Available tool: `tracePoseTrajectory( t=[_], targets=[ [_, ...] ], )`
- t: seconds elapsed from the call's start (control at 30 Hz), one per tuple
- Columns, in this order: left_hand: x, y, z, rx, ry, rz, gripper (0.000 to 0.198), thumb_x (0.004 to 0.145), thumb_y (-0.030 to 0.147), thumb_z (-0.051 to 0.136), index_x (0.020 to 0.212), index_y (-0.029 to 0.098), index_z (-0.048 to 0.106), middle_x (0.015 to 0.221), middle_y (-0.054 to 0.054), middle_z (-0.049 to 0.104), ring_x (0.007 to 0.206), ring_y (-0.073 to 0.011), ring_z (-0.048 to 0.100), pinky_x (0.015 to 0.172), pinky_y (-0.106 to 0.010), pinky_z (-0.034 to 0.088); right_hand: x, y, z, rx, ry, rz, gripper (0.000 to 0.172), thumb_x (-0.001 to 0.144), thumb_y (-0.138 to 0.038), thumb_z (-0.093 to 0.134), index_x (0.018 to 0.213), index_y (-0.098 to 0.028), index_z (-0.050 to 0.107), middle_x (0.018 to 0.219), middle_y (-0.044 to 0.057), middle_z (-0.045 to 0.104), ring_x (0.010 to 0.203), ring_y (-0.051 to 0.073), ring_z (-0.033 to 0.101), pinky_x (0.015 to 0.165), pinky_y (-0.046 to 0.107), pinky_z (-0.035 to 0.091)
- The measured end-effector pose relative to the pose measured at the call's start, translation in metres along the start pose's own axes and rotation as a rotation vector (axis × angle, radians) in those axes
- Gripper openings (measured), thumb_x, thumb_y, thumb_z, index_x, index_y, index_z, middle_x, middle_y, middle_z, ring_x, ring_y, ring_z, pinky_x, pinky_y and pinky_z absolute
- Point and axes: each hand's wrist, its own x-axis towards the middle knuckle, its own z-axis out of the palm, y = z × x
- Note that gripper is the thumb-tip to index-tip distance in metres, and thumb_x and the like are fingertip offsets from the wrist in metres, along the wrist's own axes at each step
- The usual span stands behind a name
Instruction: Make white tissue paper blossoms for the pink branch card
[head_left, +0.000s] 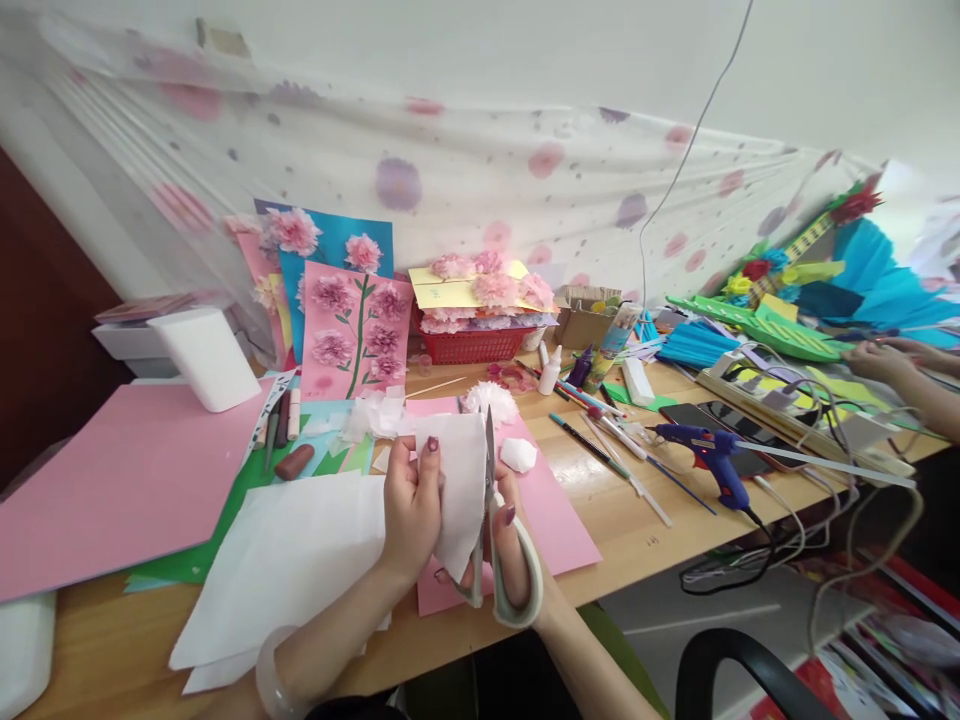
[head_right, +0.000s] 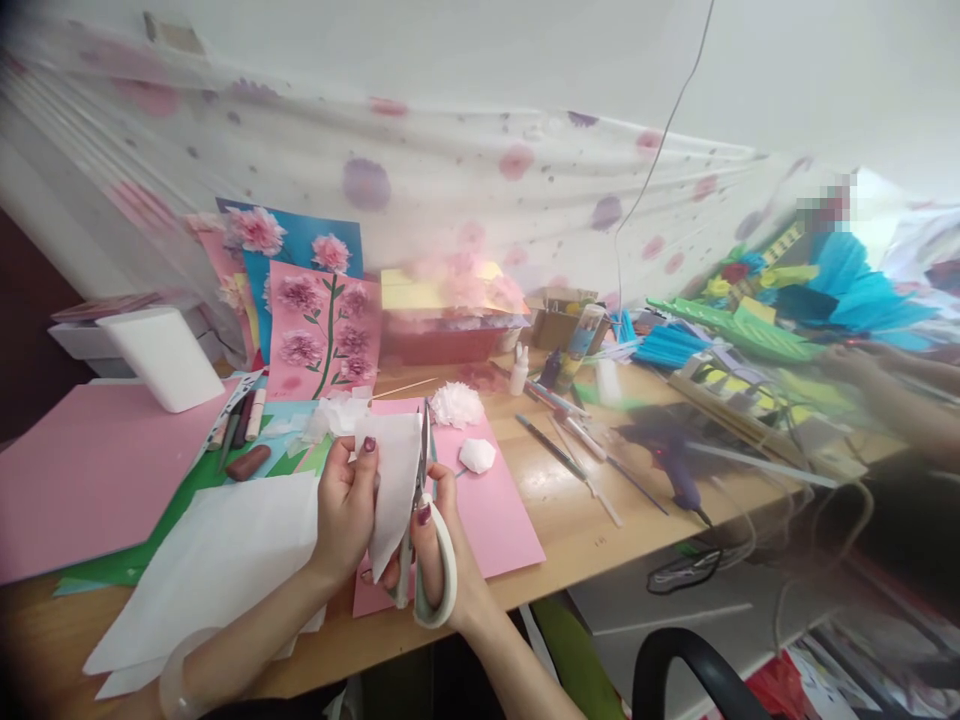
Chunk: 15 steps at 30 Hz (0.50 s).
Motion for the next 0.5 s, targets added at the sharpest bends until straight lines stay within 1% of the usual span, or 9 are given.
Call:
tracePoseTrajectory(
  t=[0.1, 0.13, 0.2, 0.27, 0.3, 0.37, 0.4, 0.43, 0.5],
  targets=[
    [0.000, 0.000, -0.001, 0.001, 0.007, -0.001, 0.031, 0.085, 0.053, 0.048, 0.081, 0.023, 0.040, 0.044, 0.012, 0.032, 0.036, -0.0061, 0.030, 0.036, -0.014, 0.024, -0.003, -0.003, -0.003, -0.006, 0.002, -0.017, 0.061, 0.082, -0.068, 0.041, 0.120, -0.022, 0.028, 0.045, -0.009, 0.046, 0.032, 0.013, 0.046, 0.034, 0.023, 0.041],
    [0.001, 0.000, -0.002, 0.002, 0.011, 0.000, 0.031, 0.085, 0.052, 0.048, 0.081, 0.023, 0.039, 0.043, 0.012, 0.031, 0.036, -0.0060, 0.028, 0.036, -0.014, 0.023, -0.004, -0.006, -0.008, -0.031, 0.041, -0.026, 0.058, 0.082, -0.065, 0.045, 0.118, -0.023, 0.028, 0.047, -0.010, 0.047, 0.033, 0.012, 0.045, 0.034, 0.022, 0.040],
    [0.004, -0.001, -0.003, 0.002, 0.020, 0.003, 0.032, 0.085, 0.053, 0.049, 0.079, 0.023, 0.039, 0.042, 0.012, 0.028, 0.035, -0.0057, 0.025, 0.035, -0.014, 0.020, -0.005, -0.016, -0.025, -0.157, 0.208, -0.069, 0.052, 0.079, -0.058, 0.055, 0.113, -0.025, 0.033, 0.054, -0.008, 0.050, 0.036, 0.011, 0.047, 0.036, 0.021, 0.040],
    [0.006, -0.002, -0.005, -0.012, 0.031, -0.002, 0.033, 0.084, 0.053, 0.050, 0.078, 0.023, 0.038, 0.042, 0.012, 0.027, 0.034, -0.0055, 0.023, 0.034, -0.015, 0.018, -0.009, -0.030, -0.052, -0.426, 0.412, -0.104, 0.045, 0.075, -0.048, 0.064, 0.105, -0.022, 0.043, 0.063, -0.004, 0.054, 0.046, 0.012, 0.051, 0.042, 0.024, 0.043],
    [0.008, -0.002, -0.005, -0.020, 0.034, -0.012, 0.034, 0.083, 0.054, 0.051, 0.078, 0.023, 0.039, 0.042, 0.012, 0.027, 0.033, -0.0056, 0.023, 0.034, -0.015, 0.019, -0.011, -0.038, -0.066, -0.610, 0.476, -0.115, 0.039, 0.077, -0.045, 0.063, 0.103, -0.021, 0.047, 0.067, -0.001, 0.057, 0.053, 0.015, 0.055, 0.048, 0.026, 0.045],
    [0.009, -0.003, -0.006, -0.029, 0.031, -0.039, 0.034, 0.082, 0.054, 0.052, 0.078, 0.023, 0.039, 0.042, 0.012, 0.028, 0.033, -0.0058, 0.025, 0.034, -0.015, 0.020, -0.017, -0.053, -0.095, -0.987, 0.573, -0.080, 0.030, 0.081, -0.037, 0.056, 0.106, -0.020, 0.054, 0.078, 0.005, 0.063, 0.066, 0.020, 0.059, 0.058, 0.030, 0.045],
    [0.009, -0.003, -0.006, -0.027, 0.026, -0.052, 0.035, 0.081, 0.054, 0.053, 0.077, 0.023, 0.039, 0.042, 0.012, 0.029, 0.033, -0.0059, 0.026, 0.033, -0.015, 0.020, -0.019, -0.058, -0.108, -1.154, 0.612, -0.054, 0.029, 0.082, -0.033, 0.054, 0.107, -0.019, 0.055, 0.084, 0.007, 0.065, 0.073, 0.022, 0.060, 0.062, 0.032, 0.044],
    [0.010, -0.003, -0.007, -0.022, 0.021, -0.059, 0.035, 0.081, 0.054, 0.053, 0.077, 0.023, 0.039, 0.042, 0.012, 0.030, 0.032, -0.0061, 0.027, 0.033, -0.015, 0.021, -0.021, -0.061, -0.119, -1.285, 0.620, -0.030, 0.027, 0.082, -0.029, 0.052, 0.106, -0.018, 0.057, 0.089, 0.009, 0.066, 0.079, 0.024, 0.061, 0.065, 0.033, 0.044],
    [0.010, -0.004, -0.007, -0.009, 0.019, -0.055, 0.035, 0.081, 0.054, 0.054, 0.076, 0.023, 0.039, 0.042, 0.011, 0.030, 0.032, -0.0063, 0.029, 0.033, -0.015, 0.022, -0.024, -0.062, -0.135, -1.444, 0.575, 0.027, 0.023, 0.083, -0.025, 0.048, 0.102, -0.016, 0.059, 0.091, 0.011, 0.067, 0.084, 0.026, 0.061, 0.068, 0.034, 0.043]
  ],
)
